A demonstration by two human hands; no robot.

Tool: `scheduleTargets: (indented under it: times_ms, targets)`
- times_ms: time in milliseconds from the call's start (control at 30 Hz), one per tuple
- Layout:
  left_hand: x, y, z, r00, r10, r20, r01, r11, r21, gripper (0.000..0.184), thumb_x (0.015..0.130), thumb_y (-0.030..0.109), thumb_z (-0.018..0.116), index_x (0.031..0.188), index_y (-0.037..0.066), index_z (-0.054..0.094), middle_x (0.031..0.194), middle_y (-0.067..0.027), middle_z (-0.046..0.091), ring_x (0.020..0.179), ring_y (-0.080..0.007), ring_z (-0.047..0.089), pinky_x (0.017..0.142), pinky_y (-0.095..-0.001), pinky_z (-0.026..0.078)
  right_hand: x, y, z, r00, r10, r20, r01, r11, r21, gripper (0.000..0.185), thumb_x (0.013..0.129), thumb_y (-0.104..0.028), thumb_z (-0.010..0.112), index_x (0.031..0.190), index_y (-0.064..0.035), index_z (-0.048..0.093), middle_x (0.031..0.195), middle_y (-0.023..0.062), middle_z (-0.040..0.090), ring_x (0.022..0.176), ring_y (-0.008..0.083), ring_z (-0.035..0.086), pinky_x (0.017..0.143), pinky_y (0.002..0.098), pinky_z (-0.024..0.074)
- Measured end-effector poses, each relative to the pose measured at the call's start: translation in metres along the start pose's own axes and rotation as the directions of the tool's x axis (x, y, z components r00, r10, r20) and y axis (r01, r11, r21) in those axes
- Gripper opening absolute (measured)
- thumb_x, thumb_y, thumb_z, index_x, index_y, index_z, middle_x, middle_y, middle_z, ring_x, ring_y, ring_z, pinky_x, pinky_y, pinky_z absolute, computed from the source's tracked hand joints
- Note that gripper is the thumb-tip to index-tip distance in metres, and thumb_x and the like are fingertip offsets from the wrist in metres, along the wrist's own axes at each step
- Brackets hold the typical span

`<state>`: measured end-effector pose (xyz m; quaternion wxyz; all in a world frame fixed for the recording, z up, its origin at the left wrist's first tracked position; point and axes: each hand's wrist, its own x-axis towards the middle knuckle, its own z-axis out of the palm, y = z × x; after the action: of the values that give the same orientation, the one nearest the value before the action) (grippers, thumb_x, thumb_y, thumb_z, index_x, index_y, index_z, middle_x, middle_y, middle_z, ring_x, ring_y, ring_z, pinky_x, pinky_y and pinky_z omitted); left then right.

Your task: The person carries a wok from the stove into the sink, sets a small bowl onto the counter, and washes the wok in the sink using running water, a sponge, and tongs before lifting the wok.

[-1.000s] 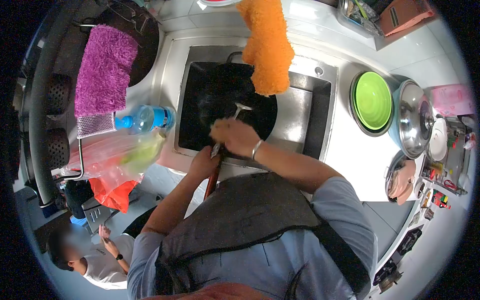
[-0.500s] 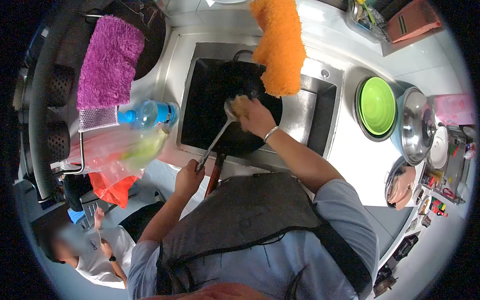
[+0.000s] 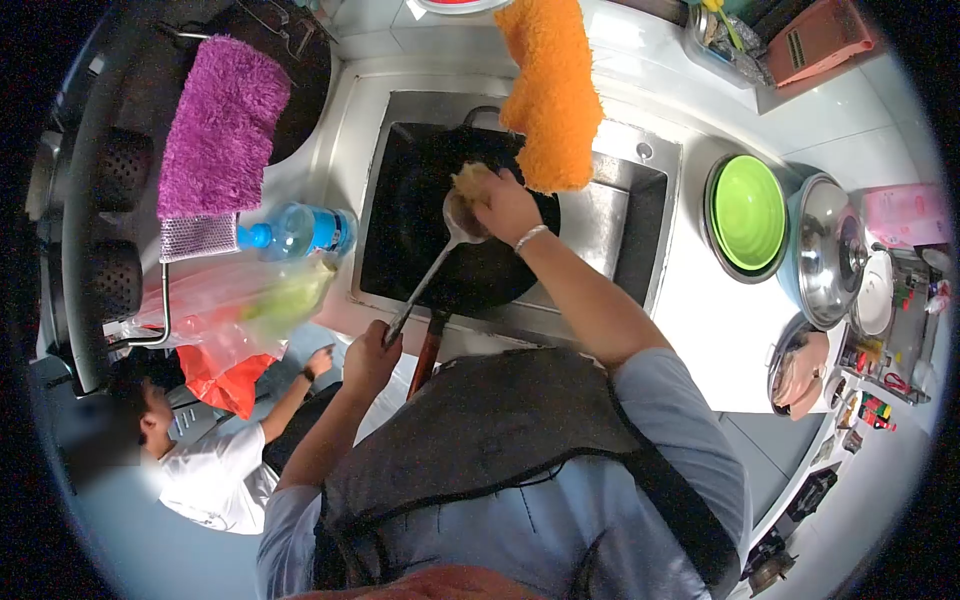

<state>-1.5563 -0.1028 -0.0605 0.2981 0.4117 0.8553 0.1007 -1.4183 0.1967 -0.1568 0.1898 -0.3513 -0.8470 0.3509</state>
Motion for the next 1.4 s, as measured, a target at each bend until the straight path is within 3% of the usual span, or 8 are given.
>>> scheduleTargets:
  times_ms: [433,533,633,867,1033,1133,1233,1400]
  targets:
    - [-0.001,-0.007,0.001,0.999,0.006,-0.040,-0.006,1.000,-0.008,0.021,0.086,0.024,0.062,0.086,0.005,0.052,0.069,-0.0208,0.062,0.070,-0.0432,0.062,0.062,-0.0506,0.047,-0.018,-0.027,-0.017,0.997,0.026,0.073,-0.028,0.999,0.031,0.041,0.077,-0.018,0.063,0.118,-0.0135,0.059,0.100,0.0190,0.056,0.086,0.0383,0.061,0.076,0.0448,0.0526]
    - [0.001,-0.013,0.007,0.998,0.035,-0.054,-0.035,0.999,-0.002,0.021,0.086,0.023,0.063,0.086,0.005,0.053,0.069,-0.0205,0.062,0.070,-0.0429,0.062,0.062,-0.0502,0.047,-0.046,-0.058,-0.012,0.985,-0.163,0.059,0.155,0.979,0.132,0.046,0.077,-0.018,0.064,0.123,-0.0155,0.058,0.106,0.0177,0.055,0.086,0.0365,0.062,0.079,0.0439,0.0535]
    - [0.004,-0.004,0.006,0.996,0.076,-0.055,-0.076,0.997,0.008,0.021,0.085,0.023,0.063,0.087,0.005,0.053,0.069,-0.0201,0.062,0.069,-0.0426,0.062,0.061,-0.0500,0.047,-0.011,-0.062,-0.015,0.990,-0.117,0.079,0.121,0.992,-0.037,0.046,0.076,-0.019,0.066,0.121,-0.0147,0.059,0.109,0.0187,0.055,0.087,0.0375,0.062,0.078,0.0443,0.0534]
    - [-0.004,-0.003,0.004,0.999,0.002,-0.041,-0.002,1.000,-0.020,0.020,0.085,0.023,0.063,0.087,0.005,0.054,0.071,-0.0212,0.062,0.070,-0.0432,0.062,0.062,-0.0505,0.047,-0.031,-0.054,-0.023,0.995,0.012,0.101,-0.017,0.999,0.044,0.047,0.076,-0.016,0.065,0.123,-0.0146,0.057,0.113,0.0191,0.053,0.091,0.0387,0.062,0.081,0.0435,0.0538]
    - [0.007,0.005,0.016,1.000,0.008,-0.024,-0.010,0.996,-0.085,0.024,0.086,0.024,0.063,0.087,0.002,0.054,0.073,-0.0232,0.062,0.073,-0.0437,0.062,0.063,-0.0491,0.047,-0.073,-0.092,-0.007,0.935,-0.336,0.112,0.320,0.937,0.137,0.047,0.077,-0.015,0.065,0.124,-0.0176,0.056,0.117,0.0168,0.051,0.098,0.0355,0.061,0.080,0.0432,0.0545]
    - [0.008,0.014,0.010,0.999,-0.034,-0.003,0.033,0.996,-0.081,0.026,0.085,0.025,0.064,0.086,0.001,0.054,0.074,-0.0236,0.062,0.073,-0.0429,0.062,0.063,-0.0480,0.046,-0.076,-0.099,-0.006,0.928,-0.334,0.165,0.325,0.942,0.079,0.045,0.077,-0.014,0.064,0.122,-0.0178,0.059,0.115,0.0158,0.052,0.096,0.0349,0.061,0.078,0.0440,0.0544]
    - [0.005,0.016,0.004,0.999,-0.051,-0.015,0.049,0.994,-0.095,0.024,0.085,0.024,0.063,0.084,0.002,0.054,0.075,-0.0237,0.062,0.074,-0.0446,0.062,0.065,-0.0495,0.047,-0.059,-0.080,-0.010,0.948,-0.312,0.066,0.311,0.950,0.020,0.040,0.077,-0.012,0.064,0.117,-0.0161,0.061,0.110,0.0166,0.054,0.092,0.0346,0.061,0.076,0.0438,0.0539]
    - [-0.006,0.019,-0.001,0.996,-0.090,-0.014,0.087,0.988,-0.126,0.024,0.085,0.024,0.062,0.084,0.002,0.054,0.076,-0.0237,0.063,0.076,-0.0450,0.061,0.066,-0.0491,0.048,-0.027,-0.023,-0.024,0.994,0.095,-0.046,-0.094,0.995,0.019,0.037,0.076,-0.014,0.064,0.113,-0.0132,0.062,0.102,0.0193,0.055,0.085,0.0378,0.061,0.076,0.0444,0.0531]
